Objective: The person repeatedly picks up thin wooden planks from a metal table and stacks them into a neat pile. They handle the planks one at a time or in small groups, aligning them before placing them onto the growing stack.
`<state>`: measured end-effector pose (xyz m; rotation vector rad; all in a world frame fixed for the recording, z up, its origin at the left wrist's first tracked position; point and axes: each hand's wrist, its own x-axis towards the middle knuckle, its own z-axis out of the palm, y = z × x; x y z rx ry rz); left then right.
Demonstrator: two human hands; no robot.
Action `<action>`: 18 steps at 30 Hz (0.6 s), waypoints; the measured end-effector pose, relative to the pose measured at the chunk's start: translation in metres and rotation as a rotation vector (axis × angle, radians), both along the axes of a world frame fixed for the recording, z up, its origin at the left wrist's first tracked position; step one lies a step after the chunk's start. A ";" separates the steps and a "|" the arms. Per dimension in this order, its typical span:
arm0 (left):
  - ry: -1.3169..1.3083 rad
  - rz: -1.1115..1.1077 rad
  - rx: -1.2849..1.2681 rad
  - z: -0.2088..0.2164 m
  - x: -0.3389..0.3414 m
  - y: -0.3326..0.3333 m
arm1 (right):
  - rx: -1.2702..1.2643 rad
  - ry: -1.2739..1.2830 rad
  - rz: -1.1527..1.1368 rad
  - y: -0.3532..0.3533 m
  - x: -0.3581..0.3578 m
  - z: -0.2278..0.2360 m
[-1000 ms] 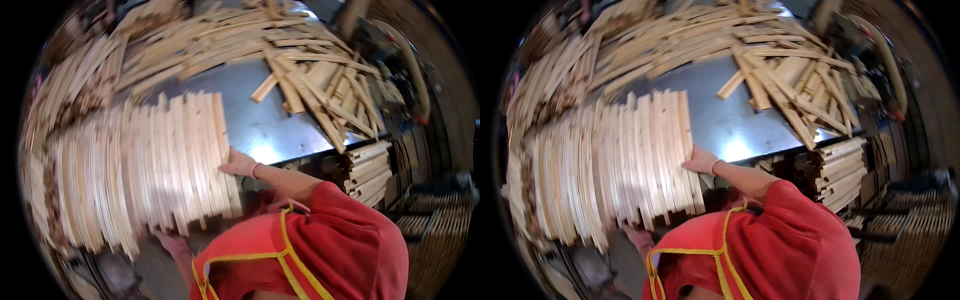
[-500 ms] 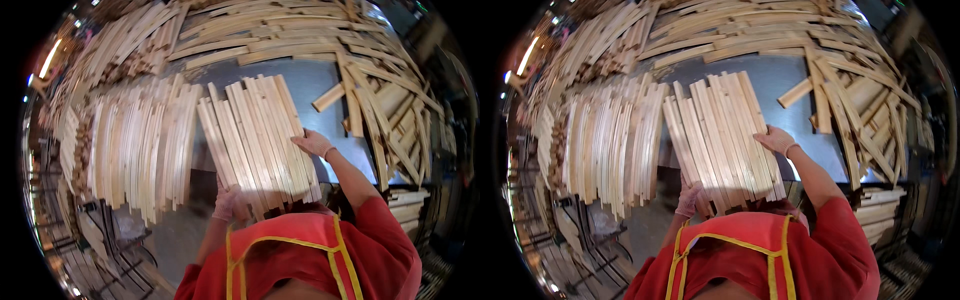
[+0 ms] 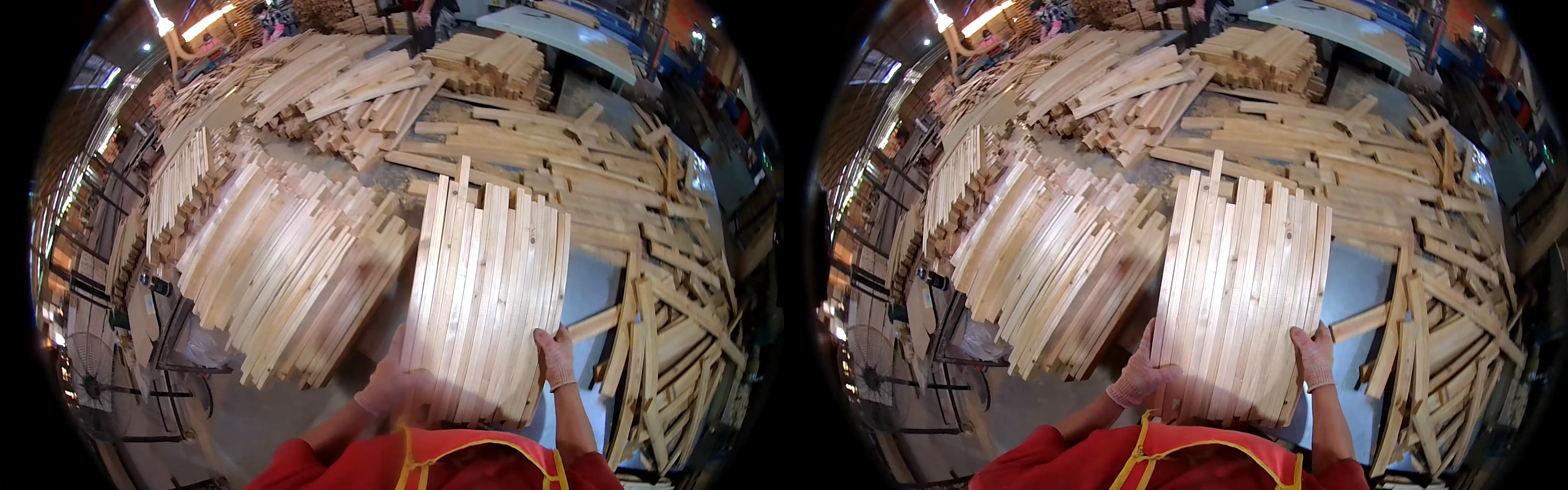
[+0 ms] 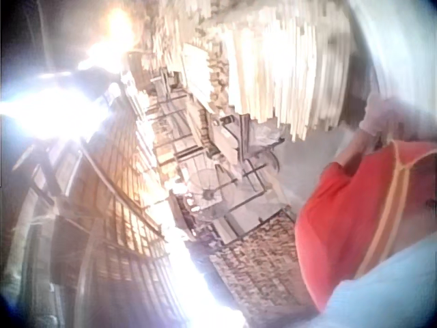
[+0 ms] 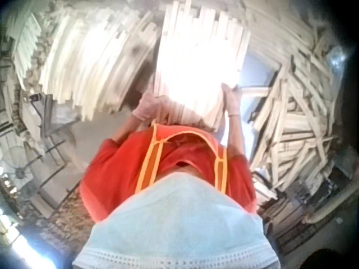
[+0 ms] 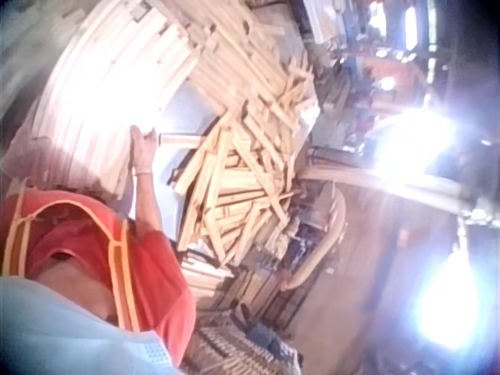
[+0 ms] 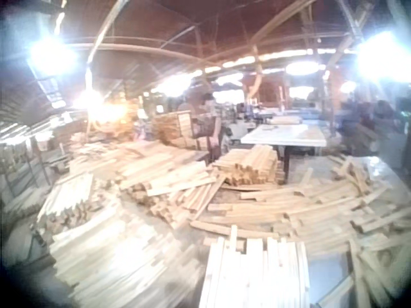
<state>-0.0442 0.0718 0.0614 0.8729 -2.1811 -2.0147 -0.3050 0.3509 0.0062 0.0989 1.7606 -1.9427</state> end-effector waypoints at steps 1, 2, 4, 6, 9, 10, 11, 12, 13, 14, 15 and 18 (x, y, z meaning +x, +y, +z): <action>0.019 0.008 0.007 0.004 -0.014 -0.009 | -0.033 0.018 -0.014 -0.012 -0.014 0.006; 0.025 0.017 0.004 0.010 -0.026 -0.020 | -0.067 0.034 -0.027 -0.026 -0.029 0.011; 0.034 0.040 0.002 0.024 -0.050 -0.047 | -0.087 0.099 0.040 -0.059 -0.063 0.022; 0.166 0.046 0.073 0.006 -0.075 -0.087 | -0.040 0.097 0.077 -0.108 -0.098 0.054; 0.261 0.118 0.173 0.017 -0.131 -0.158 | 0.057 0.258 0.180 -0.196 -0.159 0.107; 0.269 0.163 0.199 0.034 -0.154 -0.186 | 0.117 0.306 0.219 -0.231 -0.184 0.124; 0.391 0.208 0.219 0.054 -0.176 -0.217 | 0.171 0.346 0.274 -0.274 -0.210 0.140; 0.471 0.235 0.235 0.074 -0.200 -0.251 | 0.129 0.347 0.332 -0.317 -0.239 0.158; 0.544 0.263 0.253 0.086 -0.222 -0.288 | 0.089 0.339 0.389 -0.363 -0.264 0.176; 0.497 0.266 0.028 0.083 -0.243 -0.337 | 0.096 0.418 0.359 -0.413 -0.285 0.196; 0.549 0.299 0.098 0.098 -0.267 -0.374 | -0.095 0.432 0.418 -0.462 -0.310 0.203; 0.634 0.391 0.221 0.124 -0.327 -0.504 | -0.019 0.769 0.638 -0.592 -0.392 0.213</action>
